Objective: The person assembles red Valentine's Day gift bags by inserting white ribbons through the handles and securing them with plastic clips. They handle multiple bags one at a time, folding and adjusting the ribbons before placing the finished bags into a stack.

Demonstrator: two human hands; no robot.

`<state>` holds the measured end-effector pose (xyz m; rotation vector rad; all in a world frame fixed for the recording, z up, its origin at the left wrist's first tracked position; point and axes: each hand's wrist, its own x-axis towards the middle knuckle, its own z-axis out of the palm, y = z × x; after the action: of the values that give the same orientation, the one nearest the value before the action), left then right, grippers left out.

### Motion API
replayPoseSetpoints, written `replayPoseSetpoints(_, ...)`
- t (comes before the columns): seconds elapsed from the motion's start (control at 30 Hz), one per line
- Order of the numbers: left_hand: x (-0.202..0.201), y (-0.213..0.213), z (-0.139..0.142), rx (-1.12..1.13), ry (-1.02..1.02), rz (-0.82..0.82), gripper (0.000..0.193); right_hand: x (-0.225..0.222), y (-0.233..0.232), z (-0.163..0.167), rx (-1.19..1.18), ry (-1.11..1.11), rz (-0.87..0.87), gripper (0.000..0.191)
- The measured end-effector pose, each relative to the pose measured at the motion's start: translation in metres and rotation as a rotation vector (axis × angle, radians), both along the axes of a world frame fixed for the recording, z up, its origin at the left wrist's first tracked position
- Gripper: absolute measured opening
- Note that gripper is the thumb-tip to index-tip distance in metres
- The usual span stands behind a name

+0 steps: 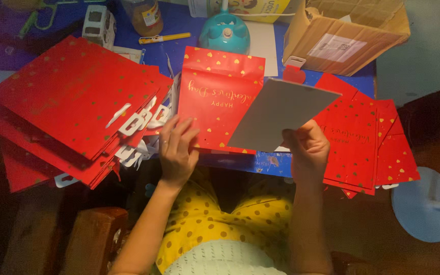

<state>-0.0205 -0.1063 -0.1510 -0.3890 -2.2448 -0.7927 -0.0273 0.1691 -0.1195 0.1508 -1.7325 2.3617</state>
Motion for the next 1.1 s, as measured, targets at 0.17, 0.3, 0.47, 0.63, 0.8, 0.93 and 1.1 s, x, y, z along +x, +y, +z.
replayPoseSetpoints(0.17, -0.034, 0.009, 0.061, 0.1, 0.097, -0.132, 0.028, 0.018, -0.013, 0.045, 0.126, 0.139, -0.218, 0.015)
replayPoseSetpoints(0.3, -0.059, 0.021, 0.113, 0.083, 0.033, -0.099, 0.021, 0.015, -0.019, 0.086, 0.424, 0.444, -0.107, 0.013)
replayPoseSetpoints(0.47, -0.08, 0.013, 0.138, 0.087, -0.018, -0.166, 0.022, 0.007, -0.025, 0.118, 1.121, 0.452, -0.319, 0.015)
replayPoseSetpoints(0.63, -0.096, 0.004, 0.131, 0.248, -0.112, -0.259, 0.016, -0.009, -0.017, 0.13, 1.623, 0.619, -0.336, 0.022)
replayPoseSetpoints(0.8, -0.087, 0.037, 0.118, 0.004, -0.02, -0.182, 0.027, -0.046, -0.032, 0.095, 1.966, 0.478, -0.119, 0.007)
replayPoseSetpoints(0.93, -0.083, 0.051, 0.12, 0.007, -0.029, -0.219, 0.018, -0.111, -0.046, 0.067, 2.159, 0.187, 0.199, 0.012)
replayPoseSetpoints(1.1, -0.086, 0.048, 0.126, 0.02, -0.009, -0.124, 0.014, -0.144, -0.061, 0.06, 2.024, 0.205, 0.226, 0.016)
